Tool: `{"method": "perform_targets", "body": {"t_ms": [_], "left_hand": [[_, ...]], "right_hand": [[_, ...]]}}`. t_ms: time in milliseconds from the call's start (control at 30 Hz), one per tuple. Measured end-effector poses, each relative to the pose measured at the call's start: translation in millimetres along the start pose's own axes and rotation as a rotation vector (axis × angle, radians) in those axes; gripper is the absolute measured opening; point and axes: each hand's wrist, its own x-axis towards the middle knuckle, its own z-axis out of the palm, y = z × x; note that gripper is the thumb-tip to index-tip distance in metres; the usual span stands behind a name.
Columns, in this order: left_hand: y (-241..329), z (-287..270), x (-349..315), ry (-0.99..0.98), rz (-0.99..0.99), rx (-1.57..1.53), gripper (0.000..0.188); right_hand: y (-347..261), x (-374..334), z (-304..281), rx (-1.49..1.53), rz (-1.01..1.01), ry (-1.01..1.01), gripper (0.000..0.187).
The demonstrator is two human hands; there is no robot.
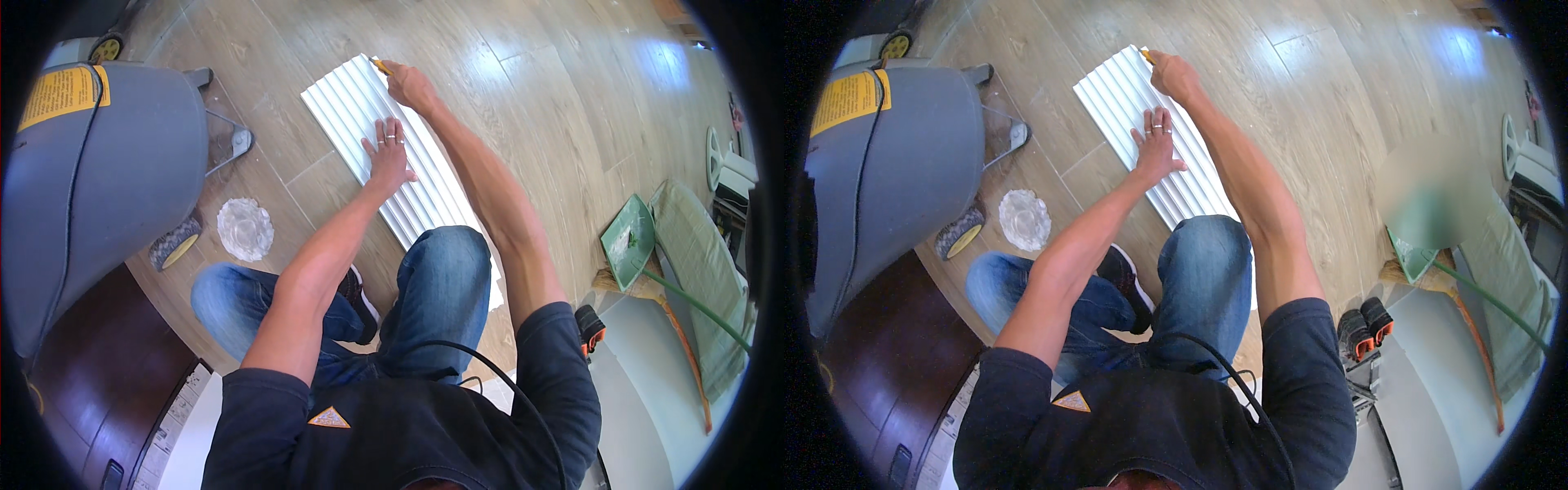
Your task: The person cuts a white corrugated plastic sheet with a utility knife while sitting on the floor.
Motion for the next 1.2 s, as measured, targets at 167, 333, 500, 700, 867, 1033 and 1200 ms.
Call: {"method": "perform_targets", "body": {"t_ms": [167, 333, 500, 700, 867, 1033, 1200], "left_hand": [[4.3, 0.9, 3.2, 0.008, 0.014, -0.002, 0.134], [-3.2, 3.7, 2.2, 0.001, -0.002, 0.007, 0.136], [-3.2, 5.2, 2.8, -0.014, -0.008, 0.031, 0.135], [1.5, 5.3, 2.0, 0.013, 0.007, 0.030, 0.134], [3.4, 3.2, 2.2, 0.011, -0.001, 0.045, 0.134], [1.8, 1.8, 2.1, 0.007, 0.000, 0.041, 0.132], [2.7, 0.3, 1.8, 0.013, 0.021, 0.003, 0.133]], "right_hand": [[-0.2, 5.5, -9.3, -0.193, -0.058, -0.034, 0.046], [-12.0, -13.0, -21.5, -0.099, 0.035, -0.125, 0.047], [2.1, -48.9, -27.2, -0.077, 0.055, -0.146, 0.037], [34.8, -113.3, -29.4, -0.043, 0.053, -0.138, 0.040], [53.7, -181.7, -36.4, -0.018, 0.073, -0.138, 0.044], [58.3, -250.3, -51.0, -0.034, 0.171, -0.186, 0.047], [69.3, -310.3, -63.3, -0.013, 0.257, -0.224, 0.049]]}}
